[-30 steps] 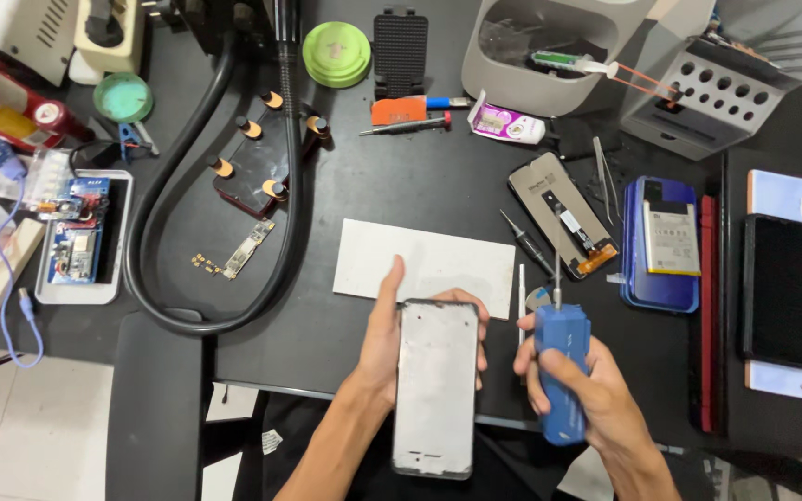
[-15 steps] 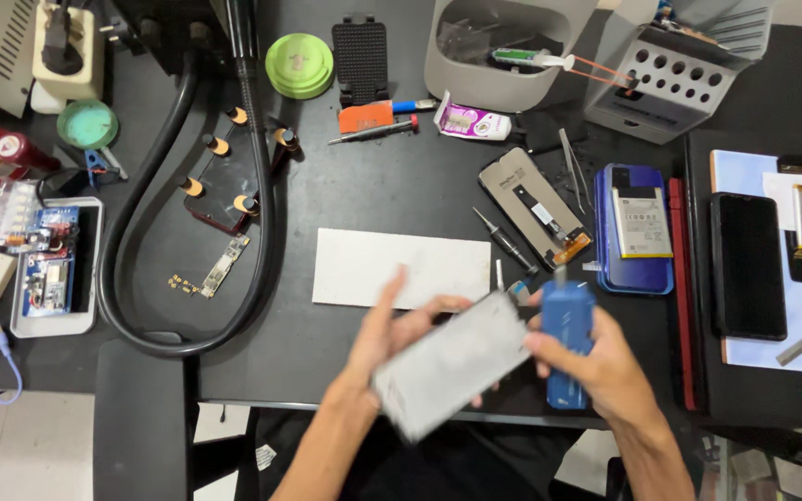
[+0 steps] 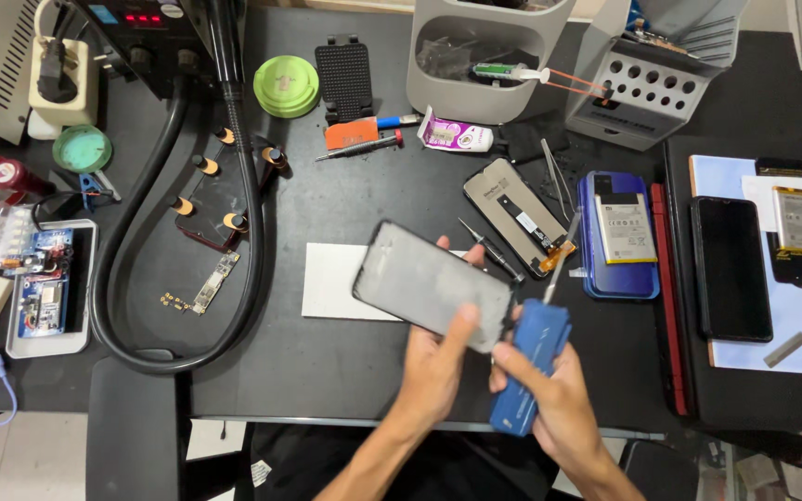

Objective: The person scrapes adhesive residue from the back of a smartphone screen using a metal tool and a hot air gun. They repeatedly scrape the surface and apply heat to soften the adhesive, working on different sections of the screen.

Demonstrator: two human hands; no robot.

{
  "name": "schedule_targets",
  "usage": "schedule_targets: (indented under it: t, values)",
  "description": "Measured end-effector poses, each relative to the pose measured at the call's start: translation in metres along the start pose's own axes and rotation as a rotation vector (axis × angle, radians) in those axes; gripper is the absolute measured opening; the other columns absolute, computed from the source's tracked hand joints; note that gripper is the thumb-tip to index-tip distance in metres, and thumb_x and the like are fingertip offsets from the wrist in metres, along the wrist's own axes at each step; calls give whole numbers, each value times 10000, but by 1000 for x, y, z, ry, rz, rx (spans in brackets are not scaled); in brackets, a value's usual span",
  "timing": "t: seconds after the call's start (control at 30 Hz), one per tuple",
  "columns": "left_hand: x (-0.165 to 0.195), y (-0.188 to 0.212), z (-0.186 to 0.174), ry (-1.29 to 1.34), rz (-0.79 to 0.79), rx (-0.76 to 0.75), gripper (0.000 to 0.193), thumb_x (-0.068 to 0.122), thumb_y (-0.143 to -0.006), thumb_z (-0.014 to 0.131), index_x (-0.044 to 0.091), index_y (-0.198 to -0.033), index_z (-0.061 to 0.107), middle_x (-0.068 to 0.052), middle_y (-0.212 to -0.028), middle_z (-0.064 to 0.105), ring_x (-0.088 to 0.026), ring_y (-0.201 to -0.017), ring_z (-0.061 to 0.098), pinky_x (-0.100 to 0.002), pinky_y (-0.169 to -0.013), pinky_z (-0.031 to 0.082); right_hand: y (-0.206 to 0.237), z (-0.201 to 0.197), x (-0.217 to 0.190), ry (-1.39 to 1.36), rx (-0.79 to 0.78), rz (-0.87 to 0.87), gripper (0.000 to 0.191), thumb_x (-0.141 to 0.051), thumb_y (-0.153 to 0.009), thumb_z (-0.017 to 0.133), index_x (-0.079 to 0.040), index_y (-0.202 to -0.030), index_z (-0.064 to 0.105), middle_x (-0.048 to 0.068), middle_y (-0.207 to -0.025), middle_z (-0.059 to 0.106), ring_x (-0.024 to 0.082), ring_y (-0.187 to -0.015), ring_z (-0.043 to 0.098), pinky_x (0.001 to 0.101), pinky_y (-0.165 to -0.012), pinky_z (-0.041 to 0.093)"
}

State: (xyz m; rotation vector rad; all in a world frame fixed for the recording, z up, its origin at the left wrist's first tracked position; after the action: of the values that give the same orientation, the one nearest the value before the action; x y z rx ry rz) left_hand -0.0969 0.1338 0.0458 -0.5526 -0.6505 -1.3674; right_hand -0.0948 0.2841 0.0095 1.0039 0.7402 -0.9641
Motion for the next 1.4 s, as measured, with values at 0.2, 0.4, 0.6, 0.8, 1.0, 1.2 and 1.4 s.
schedule_targets:
  t: [0.2, 0.4, 0.6, 0.8, 1.0, 1.2, 1.4]
  values:
    - [54, -40, -32, 269, -10, -16, 843, 641, -1027, 384, -1, -1566, 297, -149, -1108, 611, -281, -1011, 695, -481, -941, 591, 5, 8, -6, -54, -208, 129, 623, -433, -1008, 409, -5, -1460, 446, 118, -934, 633, 205, -782, 660, 348, -714, 554]
    - [109, -54, -53, 234, -83, -44, 1111, 805, -968, 213, -147, -1483, 459, -185, -1010, 640, -297, -820, 697, -447, -741, 611, 0, 15, -14, 335, -325, 74, 607, -341, -945, 568, 6, -1434, 473, 182, -1007, 706, 221, -887, 711, 351, -843, 566]
    - [127, -51, -57, 221, -70, -105, 1087, 787, -983, 234, -141, -1512, 437, -193, -1014, 643, -290, -849, 695, -434, -761, 608, 7, 36, -20, 874, -253, -245, 600, -201, -791, 766, -38, -1312, 515, 136, -998, 745, 207, -909, 746, 329, -818, 582]
    - [135, -44, -61, 68, 6, -70, 1065, 768, -986, 260, -133, -1520, 456, -176, -1026, 641, -253, -869, 676, -384, -789, 582, 8, 56, -35, 1159, -179, -436, 585, -172, -733, 754, -61, -1283, 587, 111, -914, 717, 204, -759, 739, 324, -691, 583]
    - [133, -41, -63, -77, 74, 50, 998, 740, -1004, 271, -113, -1455, 526, -171, -983, 641, -237, -832, 680, -387, -749, 595, 9, 68, -38, 1255, -139, -521, 514, -214, -705, 800, -52, -1175, 669, 76, -863, 700, 196, -689, 731, 310, -605, 598]
    - [127, -40, -64, -93, 58, 109, 906, 688, -1014, 293, -85, -1419, 537, -174, -1012, 654, -224, -819, 675, -389, -719, 593, 6, 65, -39, 1323, -93, -491, 508, -236, -696, 819, -69, -1158, 694, 63, -817, 698, 190, -637, 720, 313, -539, 588]
    - [121, -39, -64, -92, -9, 97, 889, 686, -1016, 284, -52, -1428, 562, -128, -984, 633, -185, -844, 663, -351, -755, 580, 6, 65, -37, 1355, -111, -509, 522, -251, -693, 826, -70, -1165, 695, 59, -786, 685, 187, -615, 704, 320, -523, 574]
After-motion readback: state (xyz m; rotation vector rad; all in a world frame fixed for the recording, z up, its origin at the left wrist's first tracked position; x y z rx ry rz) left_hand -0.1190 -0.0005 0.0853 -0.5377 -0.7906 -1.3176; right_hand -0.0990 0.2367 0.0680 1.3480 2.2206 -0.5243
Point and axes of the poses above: each hand's wrist, its own y-axis away from the middle knuckle, its own z-axis out of the palm, x = y × z, the point moved 5 cm from there along -y, towards the middle knuckle
